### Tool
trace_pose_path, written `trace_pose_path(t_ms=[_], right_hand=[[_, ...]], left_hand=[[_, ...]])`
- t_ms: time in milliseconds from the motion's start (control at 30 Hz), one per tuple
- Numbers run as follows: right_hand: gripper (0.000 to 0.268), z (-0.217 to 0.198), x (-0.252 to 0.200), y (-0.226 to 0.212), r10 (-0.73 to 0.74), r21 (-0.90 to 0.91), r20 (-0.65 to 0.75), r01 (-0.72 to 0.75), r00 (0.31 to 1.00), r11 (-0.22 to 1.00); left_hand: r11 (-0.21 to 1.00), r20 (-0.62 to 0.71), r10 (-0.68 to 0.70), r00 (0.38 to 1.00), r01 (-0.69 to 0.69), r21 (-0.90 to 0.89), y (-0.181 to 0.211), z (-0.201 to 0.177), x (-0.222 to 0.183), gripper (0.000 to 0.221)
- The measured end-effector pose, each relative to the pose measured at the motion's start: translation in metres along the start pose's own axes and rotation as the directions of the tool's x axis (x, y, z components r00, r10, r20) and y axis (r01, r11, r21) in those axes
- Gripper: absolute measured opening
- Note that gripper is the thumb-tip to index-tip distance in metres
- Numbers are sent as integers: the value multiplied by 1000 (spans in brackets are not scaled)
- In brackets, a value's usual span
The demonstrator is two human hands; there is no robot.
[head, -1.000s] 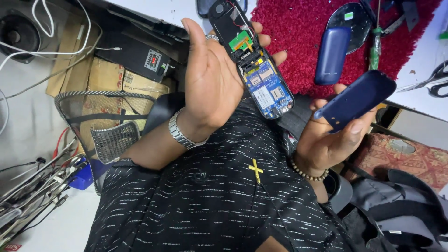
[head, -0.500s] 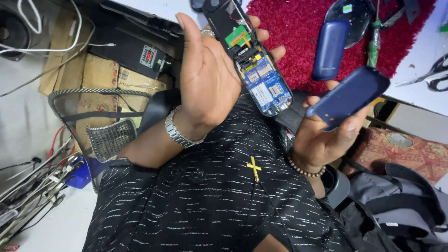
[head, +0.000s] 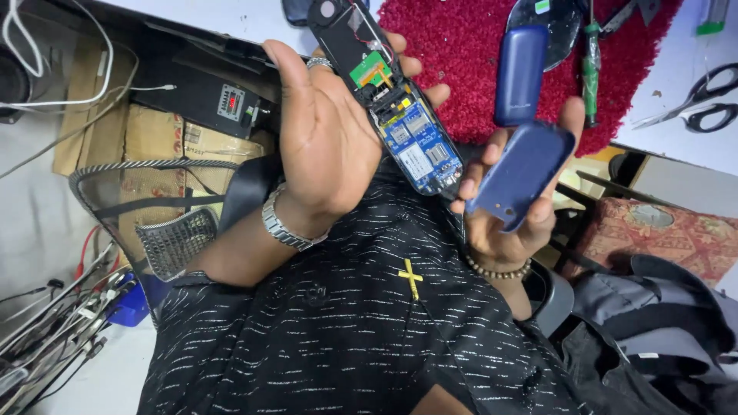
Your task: Assembling a mobile phone by fitting the back cover and securing the chassis with a screwdriver.
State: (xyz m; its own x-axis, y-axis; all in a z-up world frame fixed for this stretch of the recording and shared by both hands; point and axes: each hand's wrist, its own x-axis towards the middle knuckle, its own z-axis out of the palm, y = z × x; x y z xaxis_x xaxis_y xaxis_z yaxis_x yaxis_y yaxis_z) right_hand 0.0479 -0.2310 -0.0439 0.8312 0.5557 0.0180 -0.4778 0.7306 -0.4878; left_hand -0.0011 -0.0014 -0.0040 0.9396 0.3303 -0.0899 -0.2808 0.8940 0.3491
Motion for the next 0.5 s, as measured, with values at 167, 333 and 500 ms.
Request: trace_pose_path(t_ms=[167,333,500], right_hand=[[51,-4,5,-9,-63,-89,141,76,988,993],[33,-7,10,-27,-318,-650,55,276,947,708],[26,-10,31,-35,-474,-936,229,326,850,132]], left_hand=[[1000,9,18,1000,-18,18,1,-3,-3,76],[1000,-16,15,1000,-15,27,4,-4,-4,80],[1000,-22,0,1000,0,14,2,-12,-5,81]])
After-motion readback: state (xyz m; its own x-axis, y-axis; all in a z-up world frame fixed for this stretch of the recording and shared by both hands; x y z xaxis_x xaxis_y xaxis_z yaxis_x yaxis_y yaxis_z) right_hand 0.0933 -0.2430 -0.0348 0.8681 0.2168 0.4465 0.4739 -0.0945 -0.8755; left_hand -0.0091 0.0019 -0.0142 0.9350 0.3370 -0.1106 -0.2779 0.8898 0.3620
